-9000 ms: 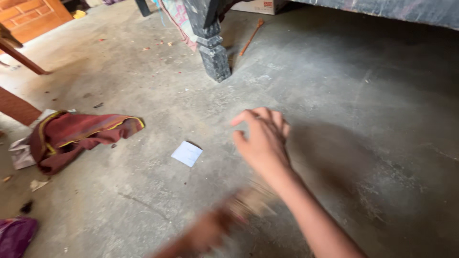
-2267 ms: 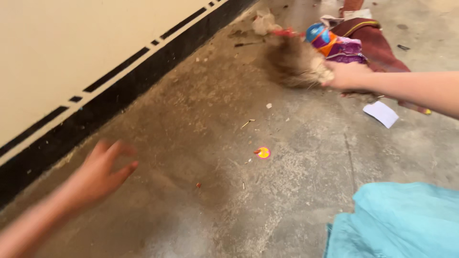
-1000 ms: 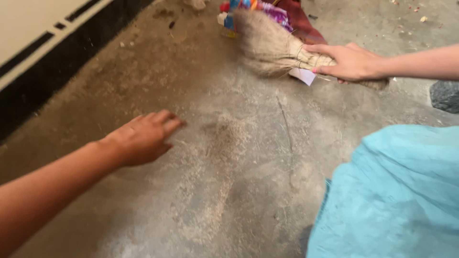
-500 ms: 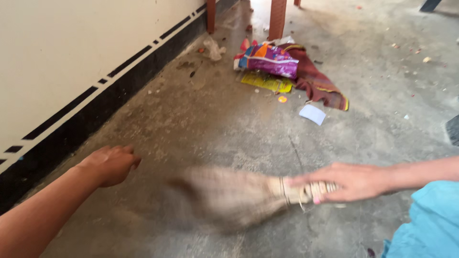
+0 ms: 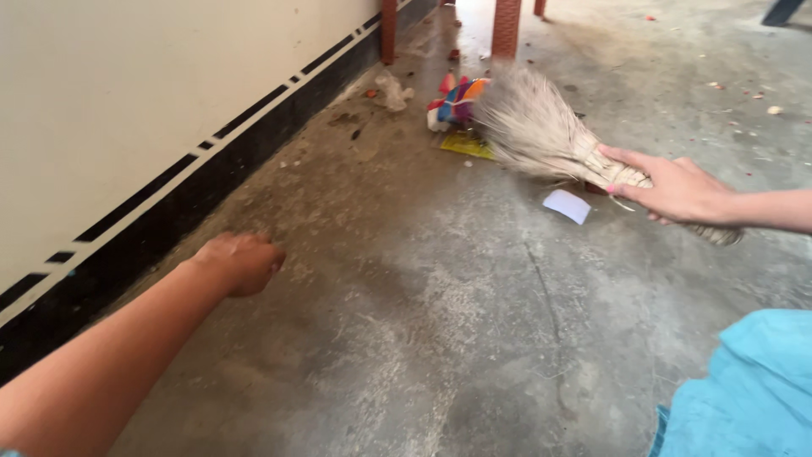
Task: The person sweeps a concrete floor with a traditional straw broom, gathering scattered debris and small items. They also adjust a bedsheet and place a folded blanket and a pillow on the bed.
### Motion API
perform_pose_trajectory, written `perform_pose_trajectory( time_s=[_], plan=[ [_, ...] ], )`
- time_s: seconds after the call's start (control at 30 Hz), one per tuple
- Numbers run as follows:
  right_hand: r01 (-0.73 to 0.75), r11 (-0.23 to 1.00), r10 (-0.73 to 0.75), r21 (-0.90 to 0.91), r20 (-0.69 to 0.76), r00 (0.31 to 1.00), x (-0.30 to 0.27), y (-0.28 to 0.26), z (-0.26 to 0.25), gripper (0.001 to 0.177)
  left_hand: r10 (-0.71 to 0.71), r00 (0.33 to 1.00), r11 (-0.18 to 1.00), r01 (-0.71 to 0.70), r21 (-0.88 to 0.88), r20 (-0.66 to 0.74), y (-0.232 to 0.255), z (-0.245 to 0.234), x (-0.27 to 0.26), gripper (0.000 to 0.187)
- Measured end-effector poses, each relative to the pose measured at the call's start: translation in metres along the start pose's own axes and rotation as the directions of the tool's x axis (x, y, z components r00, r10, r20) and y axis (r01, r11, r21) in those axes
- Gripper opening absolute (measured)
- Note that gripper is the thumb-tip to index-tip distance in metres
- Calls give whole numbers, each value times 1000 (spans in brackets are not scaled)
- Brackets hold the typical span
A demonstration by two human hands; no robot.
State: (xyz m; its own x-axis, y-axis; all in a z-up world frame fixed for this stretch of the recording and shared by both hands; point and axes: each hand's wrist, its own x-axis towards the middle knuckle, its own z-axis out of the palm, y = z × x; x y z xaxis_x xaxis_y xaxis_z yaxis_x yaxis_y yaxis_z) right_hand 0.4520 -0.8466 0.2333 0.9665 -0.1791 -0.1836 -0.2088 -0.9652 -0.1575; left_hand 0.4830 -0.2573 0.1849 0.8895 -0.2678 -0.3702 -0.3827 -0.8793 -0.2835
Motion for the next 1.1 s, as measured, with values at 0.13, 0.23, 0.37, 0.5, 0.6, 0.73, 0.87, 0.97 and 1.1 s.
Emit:
perform_pose_trajectory(
  time_s=[0.13,0.23,0.37,0.5,0.6,0.73,0.87,0.97,1.1],
  plan=[
    [171,967,-173,189,-8,985,-35,-58,15,70,6,997,998,-11,-66,-74,-3,-3,-2,27],
    [731,667,-723,142,-111,682,-55,-110,35,67,-176,983,979,169,-111,-59,-9,-8,-4,30],
    [511,804,-595,305,388,704,-87,-159,76,74,-431,900,870,397,-292,-62,-29,-12,-15,34],
    [824,502,-851,261,320,417,-88,-183,117,66,-447,892,853,406,-328,-59,-50,-4,-20,33],
    [756,654,-701,35,404,588,-52,-175,124,71,-460,888,838,426,-340,-21,-45,5,-14,33],
    [757,649,-743,-81,151,653,35,-148,92,73,-412,911,865,384,-324,-21,-30,2,7,34],
    [371,923,-374,-101,-5,928,81,-116,54,73,-336,938,901,295,-317,-83,-16,0,46,36],
    [333,943,-332,-22,-140,933,80,-104,30,72,-337,939,887,292,-358,-71,-9,-6,85,38],
    [577,816,-566,-44,-267,780,62,-133,-5,69,-446,894,796,378,-473,-36,12,-65,127,40]
  ],
)
